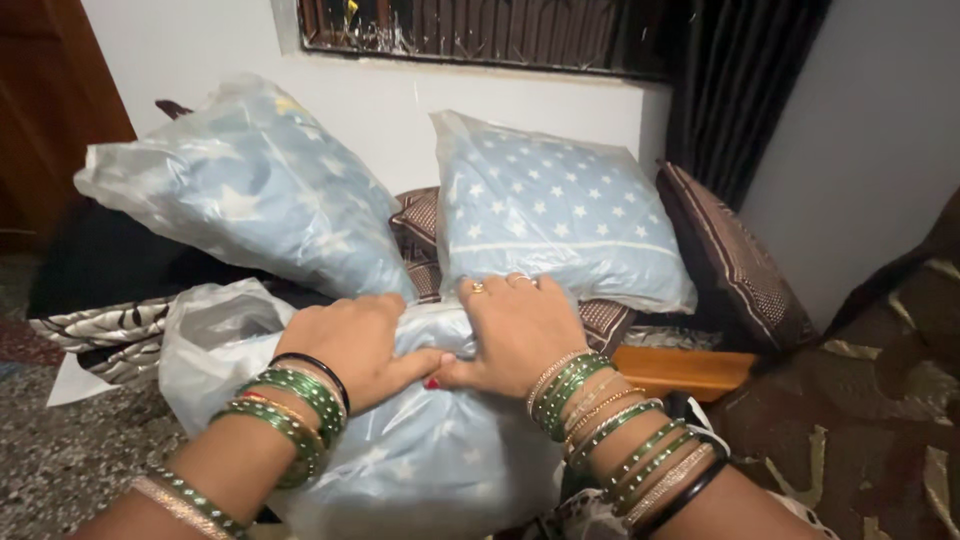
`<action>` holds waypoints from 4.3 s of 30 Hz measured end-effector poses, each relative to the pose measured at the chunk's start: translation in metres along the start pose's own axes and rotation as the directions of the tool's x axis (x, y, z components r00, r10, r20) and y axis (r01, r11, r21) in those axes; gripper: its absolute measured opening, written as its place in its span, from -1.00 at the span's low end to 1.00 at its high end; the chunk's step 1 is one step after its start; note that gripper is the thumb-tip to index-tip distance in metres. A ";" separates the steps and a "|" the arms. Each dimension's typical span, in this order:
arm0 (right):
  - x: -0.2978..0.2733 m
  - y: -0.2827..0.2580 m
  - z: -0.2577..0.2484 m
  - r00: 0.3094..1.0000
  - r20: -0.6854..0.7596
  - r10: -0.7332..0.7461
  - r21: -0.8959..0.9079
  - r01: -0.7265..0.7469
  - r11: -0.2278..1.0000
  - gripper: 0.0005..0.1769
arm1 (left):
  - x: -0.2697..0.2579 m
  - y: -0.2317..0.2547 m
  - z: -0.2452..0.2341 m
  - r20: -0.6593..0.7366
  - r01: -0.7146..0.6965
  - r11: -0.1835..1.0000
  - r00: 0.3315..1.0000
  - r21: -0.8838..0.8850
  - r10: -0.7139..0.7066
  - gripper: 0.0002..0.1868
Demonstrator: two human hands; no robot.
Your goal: The person manipulates pillows in plastic packaging, presses down on the plastic to test firmness, and handles a black fabric item.
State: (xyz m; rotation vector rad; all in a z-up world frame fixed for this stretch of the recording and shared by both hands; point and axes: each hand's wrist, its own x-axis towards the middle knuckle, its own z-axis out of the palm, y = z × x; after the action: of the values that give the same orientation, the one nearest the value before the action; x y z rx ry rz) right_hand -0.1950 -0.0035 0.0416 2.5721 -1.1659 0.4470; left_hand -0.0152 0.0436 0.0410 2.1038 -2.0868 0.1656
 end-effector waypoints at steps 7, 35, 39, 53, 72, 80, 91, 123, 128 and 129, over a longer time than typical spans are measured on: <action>-0.021 0.005 0.042 0.987 -0.134 0.086 0.012 -0.085 0.996 -0.26 | 0.011 0.003 0.043 -0.170 -0.163 0.986 0.971 0.034 0.166 -0.35; 0.005 -0.025 0.024 0.999 0.020 -0.036 0.021 0.036 0.999 0.07 | -0.004 -0.034 0.024 -0.131 -0.015 0.993 0.991 0.118 0.030 -0.18; -0.008 -0.021 0.050 0.970 -0.237 -0.059 0.097 0.084 0.992 -0.06 | -0.003 -0.035 0.046 -0.214 -0.064 0.985 0.972 0.160 0.098 -0.24; -0.009 -0.021 0.061 0.994 -0.098 0.046 0.148 -0.031 0.988 -0.09 | 0.000 -0.033 0.043 -0.110 -0.091 0.993 0.989 0.072 0.098 -0.26; -0.050 0.032 0.049 0.985 -0.087 0.147 0.346 -0.109 0.932 -0.23 | 0.005 -0.086 -0.012 -0.062 0.021 0.756 0.995 -0.654 -0.082 -0.62; -0.007 -0.008 0.032 0.896 -0.444 0.021 0.386 0.170 0.907 -0.38 | 0.027 -0.086 0.020 -0.201 -0.086 0.528 0.966 -0.845 -0.163 -0.75; 0.008 -0.031 0.026 0.920 -0.181 0.349 0.664 -0.147 0.733 -0.72 | 0.012 -0.090 0.013 -0.079 0.014 0.274 0.942 -0.962 -0.326 -0.69; -0.020 0.007 0.010 0.879 -0.436 -0.191 0.071 0.245 0.967 -0.55 | -0.031 -0.055 0.001 0.030 -0.052 0.996 0.998 -0.078 0.055 -0.34; -0.026 0.038 0.011 0.973 -0.222 -0.070 0.029 0.078 0.997 -0.57 | -0.033 -0.058 0.006 0.001 -0.074 0.994 0.997 -0.078 0.075 -0.35; -0.024 0.042 0.012 0.994 -0.110 0.007 0.038 -0.003 0.999 -0.60 | -0.034 -0.058 0.007 0.001 -0.076 0.994 0.997 -0.076 0.077 -0.35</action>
State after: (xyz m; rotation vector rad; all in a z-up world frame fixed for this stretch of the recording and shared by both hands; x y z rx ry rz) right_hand -0.2400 -0.0188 0.0266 2.5410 -1.1368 0.6100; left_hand 0.0425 0.0754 0.0252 1.9842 -2.1419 0.0902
